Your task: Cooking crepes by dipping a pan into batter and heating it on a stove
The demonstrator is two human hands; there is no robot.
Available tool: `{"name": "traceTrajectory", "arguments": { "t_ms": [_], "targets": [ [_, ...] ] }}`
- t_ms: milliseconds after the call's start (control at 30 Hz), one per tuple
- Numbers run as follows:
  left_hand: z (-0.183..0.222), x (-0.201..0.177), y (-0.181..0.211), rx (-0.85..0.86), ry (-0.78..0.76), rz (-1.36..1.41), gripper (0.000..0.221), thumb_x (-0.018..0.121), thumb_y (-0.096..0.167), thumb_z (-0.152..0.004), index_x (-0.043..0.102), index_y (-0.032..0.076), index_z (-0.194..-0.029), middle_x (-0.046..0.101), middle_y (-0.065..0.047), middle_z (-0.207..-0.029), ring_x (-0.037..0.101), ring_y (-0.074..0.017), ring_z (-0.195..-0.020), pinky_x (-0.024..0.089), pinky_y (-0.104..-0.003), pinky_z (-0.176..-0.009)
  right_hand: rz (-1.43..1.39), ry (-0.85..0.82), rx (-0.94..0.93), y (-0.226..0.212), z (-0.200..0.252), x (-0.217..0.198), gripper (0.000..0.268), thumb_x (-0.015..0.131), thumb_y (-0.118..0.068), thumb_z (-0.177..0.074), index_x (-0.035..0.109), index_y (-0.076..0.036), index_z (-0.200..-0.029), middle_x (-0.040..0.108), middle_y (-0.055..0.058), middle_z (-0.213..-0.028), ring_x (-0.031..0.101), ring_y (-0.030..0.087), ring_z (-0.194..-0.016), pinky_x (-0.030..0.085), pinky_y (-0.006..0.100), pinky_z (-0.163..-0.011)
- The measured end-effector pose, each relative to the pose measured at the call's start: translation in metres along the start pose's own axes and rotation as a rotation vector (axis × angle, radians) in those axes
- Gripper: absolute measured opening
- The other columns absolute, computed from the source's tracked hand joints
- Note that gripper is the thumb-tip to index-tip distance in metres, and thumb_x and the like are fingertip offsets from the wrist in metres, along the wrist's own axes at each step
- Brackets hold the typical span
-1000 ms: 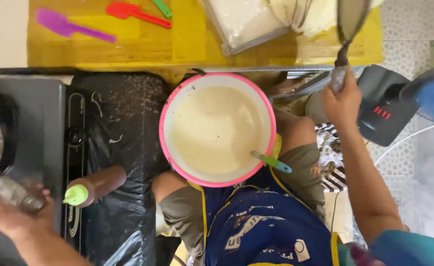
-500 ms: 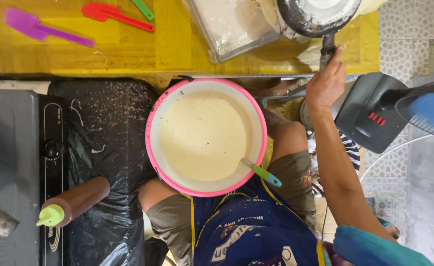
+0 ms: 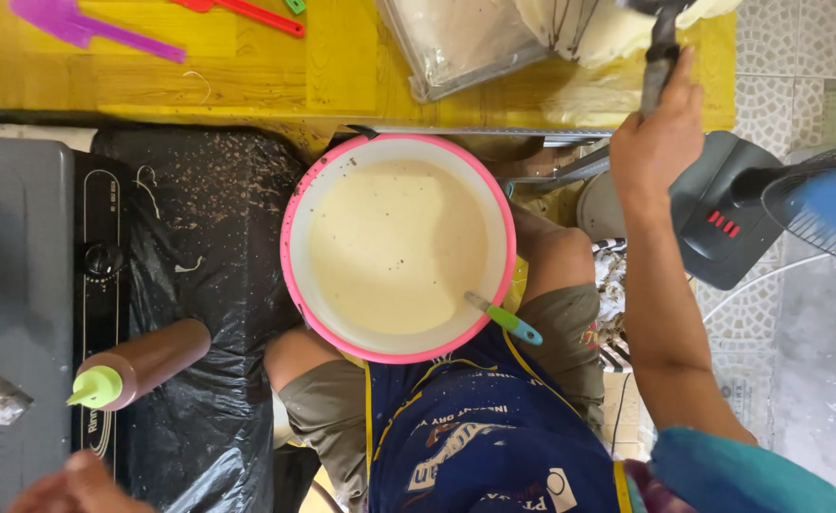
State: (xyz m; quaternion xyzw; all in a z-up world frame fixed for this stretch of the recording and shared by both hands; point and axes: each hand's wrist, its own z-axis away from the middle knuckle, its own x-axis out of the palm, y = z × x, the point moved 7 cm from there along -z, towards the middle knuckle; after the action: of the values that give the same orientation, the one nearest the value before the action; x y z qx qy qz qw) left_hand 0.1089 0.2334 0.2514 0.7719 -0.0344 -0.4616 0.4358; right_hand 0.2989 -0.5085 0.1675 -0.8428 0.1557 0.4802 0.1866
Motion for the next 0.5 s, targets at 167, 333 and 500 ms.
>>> {"name": "traceTrajectory", "arguments": {
  "t_ms": [167, 333, 500],
  "targets": [
    [0.038, 0.097, 0.085, 0.170, -0.079, 0.115, 0.028, 0.080, 0.004, -0.105, 0.060, 0.002, -0.125, 0.062, -0.012, -0.106, 0.057, -0.0197, -0.082, 0.047, -0.030, -0.069, -0.527, 0.143, -0.095, -0.046, -0.019, -0.067, 0.065, 0.064, 0.007, -0.098, 0.040, -0.010, -0.156, 0.065, 0.015, -0.129, 0.061, 0.031, -0.100, 0.052, 0.044, -0.080],
    [0.087, 0.254, 0.262, 0.285, -0.674, 0.448, 0.018, 0.077, 0.020, -0.090, 0.062, 0.015, -0.098, 0.067, -0.004, -0.139, 0.059, -0.0062, -0.067, 0.052, -0.020, -0.058, -1.428, -0.086, 0.148, -0.091, -0.004, -0.063, 0.018, 0.063, -0.012, -0.109, 0.046, -0.018, -0.113, 0.048, -0.001, -0.079, 0.040, 0.006, -0.060, 0.033, 0.024, -0.049],
    [0.146, 0.418, 0.366, 0.137, -1.287, 0.958, 0.061, 0.093, 0.030, -0.074, 0.063, 0.009, -0.123, 0.073, -0.008, -0.092, 0.068, -0.0155, -0.062, 0.057, -0.029, -0.040, -2.110, -0.659, 0.860, -0.139, 0.058, 0.050, 0.072, 0.046, -0.072, -0.093, 0.076, -0.009, -0.111, 0.077, 0.012, -0.085, 0.073, 0.023, -0.062, 0.058, 0.036, -0.057]
  ]
}}
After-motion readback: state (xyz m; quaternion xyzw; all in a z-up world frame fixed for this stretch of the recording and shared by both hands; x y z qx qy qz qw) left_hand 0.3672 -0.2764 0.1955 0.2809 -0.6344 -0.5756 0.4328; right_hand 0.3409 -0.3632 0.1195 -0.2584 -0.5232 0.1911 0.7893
